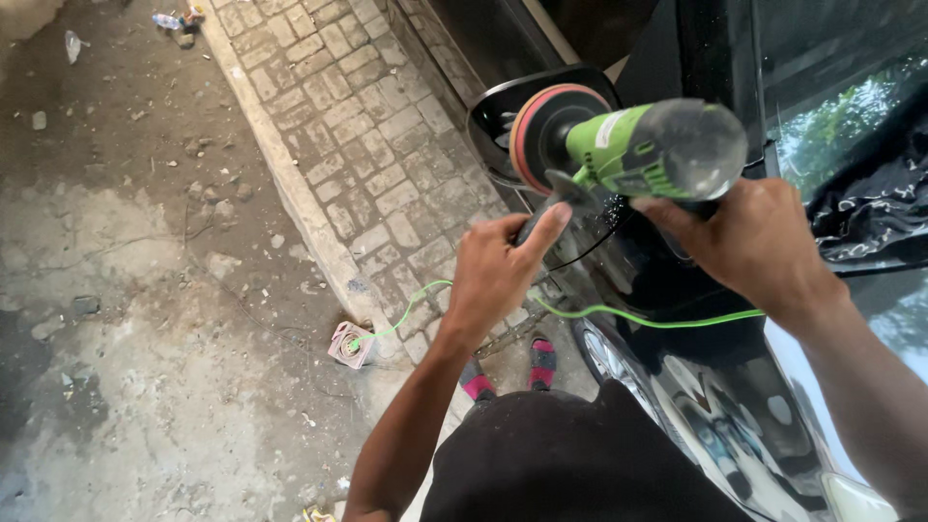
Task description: The person applies a white polishing compound to the side mirror of a black car and then polishes the mirror cover using an electric polishing tool with a foam pad.
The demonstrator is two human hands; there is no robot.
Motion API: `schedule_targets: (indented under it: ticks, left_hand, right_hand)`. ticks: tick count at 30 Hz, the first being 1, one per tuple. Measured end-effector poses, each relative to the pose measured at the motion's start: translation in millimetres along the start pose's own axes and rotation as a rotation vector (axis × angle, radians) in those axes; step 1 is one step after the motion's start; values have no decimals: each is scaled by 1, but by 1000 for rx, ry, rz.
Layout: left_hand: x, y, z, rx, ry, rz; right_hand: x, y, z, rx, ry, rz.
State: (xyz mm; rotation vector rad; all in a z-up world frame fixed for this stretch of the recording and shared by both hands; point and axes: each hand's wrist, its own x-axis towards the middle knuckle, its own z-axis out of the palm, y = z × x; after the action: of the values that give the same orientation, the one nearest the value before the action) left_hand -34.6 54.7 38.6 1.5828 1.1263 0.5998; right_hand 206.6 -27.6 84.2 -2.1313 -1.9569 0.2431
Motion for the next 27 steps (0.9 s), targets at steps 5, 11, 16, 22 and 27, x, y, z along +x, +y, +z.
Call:
schedule_targets:
  ticks: [5,11,16,22,27]
  left_hand:
    - [0,-1,-11,-8,32,20]
    - [-9,-6,-13,5,39,2]
    - [-7,-6,5,-2,-40,-15]
    - [-15,-11,14,29,-28,29]
    - [-19,-31,4,48,16,51]
  right_hand:
    - [1,-17,3,46,119,-28]
    - [-4,-19,9,48,88,-6]
    - [-19,-8,11,57,99,28]
    - [-33,-6,25,158,198,9]
    - [-31,-2,48,188,223,-77]
